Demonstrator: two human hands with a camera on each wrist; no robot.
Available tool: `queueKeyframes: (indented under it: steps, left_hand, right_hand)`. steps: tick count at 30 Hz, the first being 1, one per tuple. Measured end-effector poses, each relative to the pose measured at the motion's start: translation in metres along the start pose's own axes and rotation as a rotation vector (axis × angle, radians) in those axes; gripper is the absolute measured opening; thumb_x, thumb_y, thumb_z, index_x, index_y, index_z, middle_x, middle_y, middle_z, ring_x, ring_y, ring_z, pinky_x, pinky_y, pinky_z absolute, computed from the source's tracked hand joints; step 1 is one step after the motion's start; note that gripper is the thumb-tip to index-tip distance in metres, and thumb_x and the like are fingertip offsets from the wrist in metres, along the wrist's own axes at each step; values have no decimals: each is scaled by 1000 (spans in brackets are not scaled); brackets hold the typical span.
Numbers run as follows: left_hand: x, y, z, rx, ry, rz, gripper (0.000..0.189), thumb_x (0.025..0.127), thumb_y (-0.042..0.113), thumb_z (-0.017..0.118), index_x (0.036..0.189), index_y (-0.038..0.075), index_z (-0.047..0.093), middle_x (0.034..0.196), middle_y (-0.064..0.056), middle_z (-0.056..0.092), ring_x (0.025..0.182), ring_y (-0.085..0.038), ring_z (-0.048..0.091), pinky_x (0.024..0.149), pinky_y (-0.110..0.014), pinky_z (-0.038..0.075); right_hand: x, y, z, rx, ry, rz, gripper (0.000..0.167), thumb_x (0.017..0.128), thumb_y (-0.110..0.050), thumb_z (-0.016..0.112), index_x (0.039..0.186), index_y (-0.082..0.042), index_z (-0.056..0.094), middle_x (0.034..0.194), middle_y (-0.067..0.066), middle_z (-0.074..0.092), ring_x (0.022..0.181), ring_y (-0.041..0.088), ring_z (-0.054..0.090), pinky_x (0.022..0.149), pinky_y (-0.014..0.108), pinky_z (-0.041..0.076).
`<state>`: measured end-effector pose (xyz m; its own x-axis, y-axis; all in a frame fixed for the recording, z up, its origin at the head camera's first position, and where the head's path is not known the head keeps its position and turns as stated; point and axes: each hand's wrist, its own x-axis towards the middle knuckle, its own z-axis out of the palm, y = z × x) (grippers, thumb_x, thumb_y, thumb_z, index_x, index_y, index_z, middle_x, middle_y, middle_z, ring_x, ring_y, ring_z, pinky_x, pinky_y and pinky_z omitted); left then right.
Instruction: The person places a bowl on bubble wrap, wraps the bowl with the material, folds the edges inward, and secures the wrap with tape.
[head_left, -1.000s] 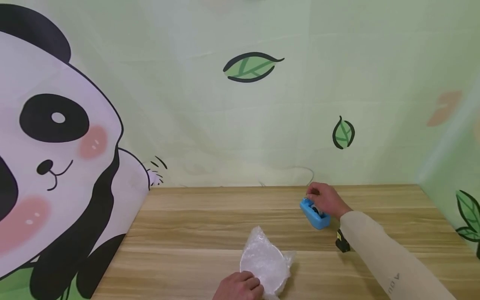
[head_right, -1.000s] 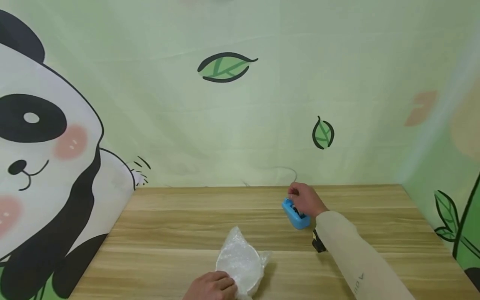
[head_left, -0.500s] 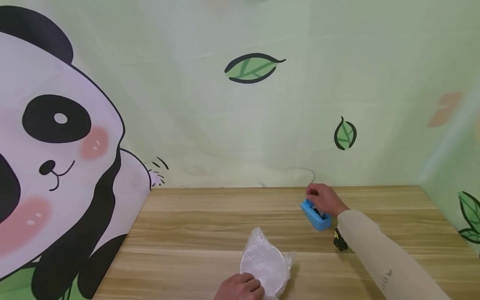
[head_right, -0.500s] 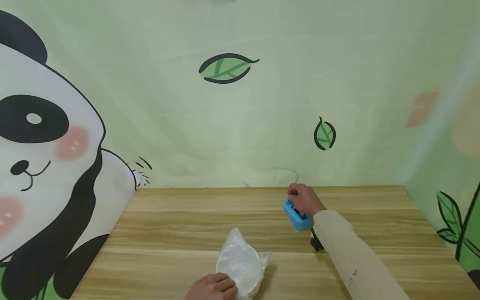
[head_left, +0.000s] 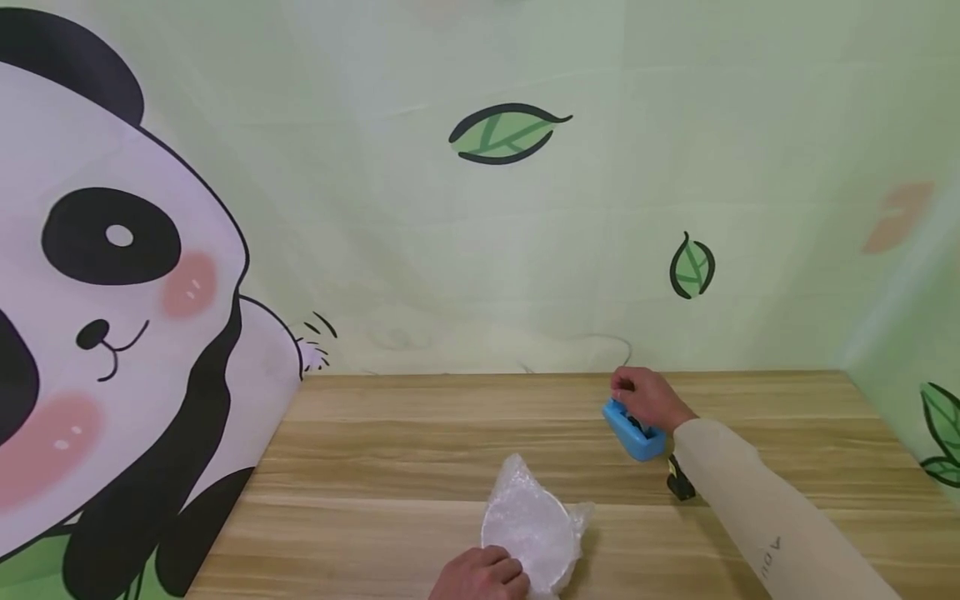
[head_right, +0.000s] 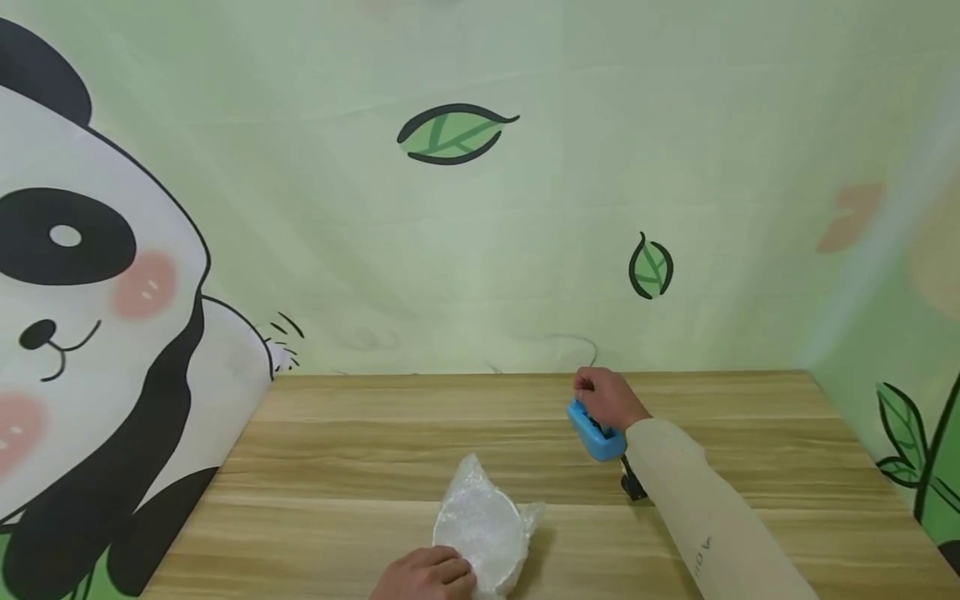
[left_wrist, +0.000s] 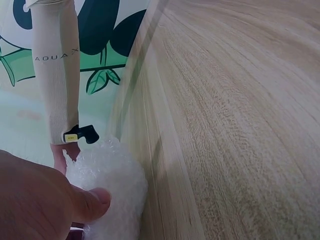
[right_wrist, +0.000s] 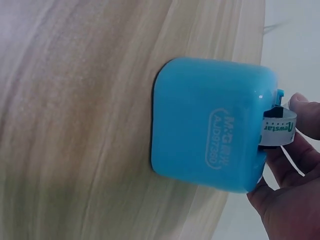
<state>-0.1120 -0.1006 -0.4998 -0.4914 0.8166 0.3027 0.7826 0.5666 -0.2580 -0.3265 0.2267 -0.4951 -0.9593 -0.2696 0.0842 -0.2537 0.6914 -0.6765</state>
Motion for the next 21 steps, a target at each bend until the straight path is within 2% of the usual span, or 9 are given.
queueKeyframes:
  steps: [9, 21]
  left_hand:
    - [0, 0, -1, -35, -48, -10, 16, 90, 42, 72, 80, 29, 68, 80, 20, 66, 83, 3, 62, 68, -10, 42]
    - [0, 0, 0, -10, -4, -1, 17, 88, 41, 73, 78, 29, 66, 78, 20, 65, 82, 3, 62, 66, -10, 41]
  right_hand:
    - [-4, -7, -5, -34, -18, 26, 9, 103, -6, 57, 99, -4, 65, 93, 10, 64, 84, 23, 55, 76, 35, 46]
    - [0, -4, -3, -69, 10, 22, 13, 103, -6, 58, 98, -5, 69, 94, 10, 71, 85, 23, 59, 79, 38, 49]
